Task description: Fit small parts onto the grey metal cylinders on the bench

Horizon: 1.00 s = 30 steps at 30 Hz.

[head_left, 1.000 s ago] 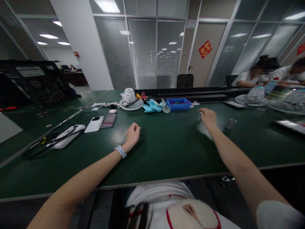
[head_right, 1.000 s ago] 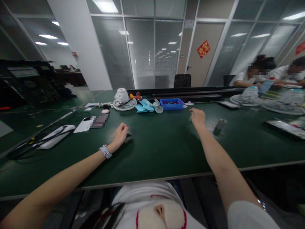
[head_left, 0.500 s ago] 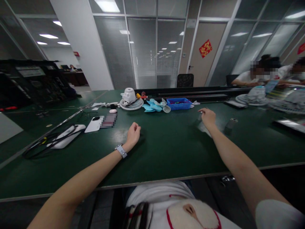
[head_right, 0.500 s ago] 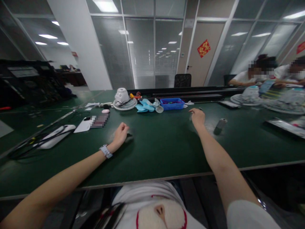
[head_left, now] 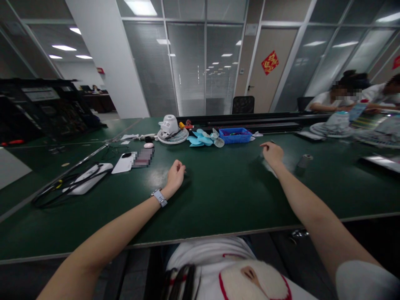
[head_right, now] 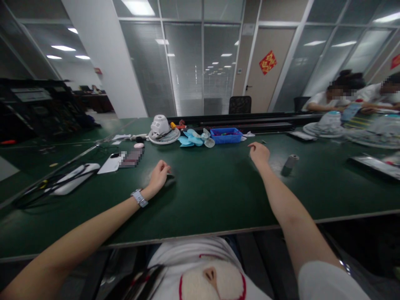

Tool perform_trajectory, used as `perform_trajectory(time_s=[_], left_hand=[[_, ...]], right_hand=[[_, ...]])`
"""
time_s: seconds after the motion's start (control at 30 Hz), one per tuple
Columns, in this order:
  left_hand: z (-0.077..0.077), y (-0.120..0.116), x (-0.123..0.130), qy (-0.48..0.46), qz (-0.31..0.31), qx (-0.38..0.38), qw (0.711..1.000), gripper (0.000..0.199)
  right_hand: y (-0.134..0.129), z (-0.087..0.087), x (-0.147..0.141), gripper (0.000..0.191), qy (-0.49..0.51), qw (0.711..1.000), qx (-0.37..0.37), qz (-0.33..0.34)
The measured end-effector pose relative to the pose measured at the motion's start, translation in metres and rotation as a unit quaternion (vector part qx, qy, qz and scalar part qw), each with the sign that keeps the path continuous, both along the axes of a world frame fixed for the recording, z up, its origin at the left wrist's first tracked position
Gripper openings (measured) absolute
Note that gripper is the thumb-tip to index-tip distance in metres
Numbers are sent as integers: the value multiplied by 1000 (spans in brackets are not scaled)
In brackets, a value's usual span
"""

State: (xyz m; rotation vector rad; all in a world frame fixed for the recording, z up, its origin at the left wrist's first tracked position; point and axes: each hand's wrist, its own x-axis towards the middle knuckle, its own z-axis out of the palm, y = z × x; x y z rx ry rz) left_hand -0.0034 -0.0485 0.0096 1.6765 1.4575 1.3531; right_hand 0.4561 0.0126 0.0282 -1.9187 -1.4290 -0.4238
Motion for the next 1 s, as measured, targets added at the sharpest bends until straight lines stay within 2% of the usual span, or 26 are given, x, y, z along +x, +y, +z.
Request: perform_trajectory(time_s=[0.1,0.23,0.33,0.4,0.5,0.7,0.83,1.0], left_hand=[[-1,1,-1,-12,-8,-12,1000,13],[-2,1,0,-7,-2,-6,1000,13],[1,-1,2,-1,13,-10,1000,14],[3,-2,3,7,20,-16,1000,14],[5,-4,5,16,22,-19,999,16],[4,-2,3,36,41,6,998,17],[1,1,1,10,29,15,999,14],[2,1,2,11,15,12,1000,13]], right_hand=[[-1,-1,-2,32,1,1000,4,5],[2,-11,2,31,41,997,60,14],[7,-21,10,46,127,988,89,3],[11,-26,15,52,193,978,74,-5],[15,-30,21,47,245,969,37,-21],[19,-32,25,49,253,967,28,-16],[19,-36,26,55,232,972,24,-12],[21,-38,28,53,222,975,19,-18]])
